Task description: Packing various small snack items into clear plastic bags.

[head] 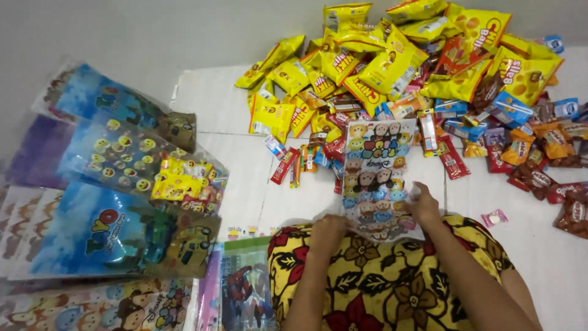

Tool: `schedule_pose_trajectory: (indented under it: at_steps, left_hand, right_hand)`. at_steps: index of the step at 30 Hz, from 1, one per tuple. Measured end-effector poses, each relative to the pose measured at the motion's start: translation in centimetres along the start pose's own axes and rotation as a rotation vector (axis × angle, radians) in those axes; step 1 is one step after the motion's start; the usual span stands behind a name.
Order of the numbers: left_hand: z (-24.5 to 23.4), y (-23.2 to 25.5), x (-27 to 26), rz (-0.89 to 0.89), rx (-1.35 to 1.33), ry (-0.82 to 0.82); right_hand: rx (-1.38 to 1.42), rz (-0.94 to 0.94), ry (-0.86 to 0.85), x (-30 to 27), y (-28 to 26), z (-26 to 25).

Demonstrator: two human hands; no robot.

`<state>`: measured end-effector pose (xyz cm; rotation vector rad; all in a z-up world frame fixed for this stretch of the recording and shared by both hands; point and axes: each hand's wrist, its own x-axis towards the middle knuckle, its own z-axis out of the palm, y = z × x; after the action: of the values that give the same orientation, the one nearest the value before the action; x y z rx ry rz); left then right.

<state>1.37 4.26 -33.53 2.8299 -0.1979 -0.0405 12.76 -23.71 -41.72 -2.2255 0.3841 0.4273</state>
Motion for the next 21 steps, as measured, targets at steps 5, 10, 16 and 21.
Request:
schedule_pose_trajectory:
  at_steps: [5, 10, 16, 21]
  left_hand:
    - [2.2, -1.8, 1.1, -0.152, -0.106, -0.206]
    - [1.4, -1.0, 1.7, -0.237, -0.213, -0.221]
    - [2.1, -0.7, 2.4, -0.336, -0.219, -0.184]
    - [3.0, -1.6, 2.0, -0.414, -0.336, -0.202]
  right_hand:
    - [0.059, -0.221, 0.077, -1.9, -1.6, -1.7]
    - [0.064, -0.351, -0.016, -12.9, -7.6, -7.5]
    - [-0.336, -0.553, -0.033, -10.6, -2.0, -5.2]
    - [-0.466, -0.442, 0.053, -7.3, -0.6, -3.6]
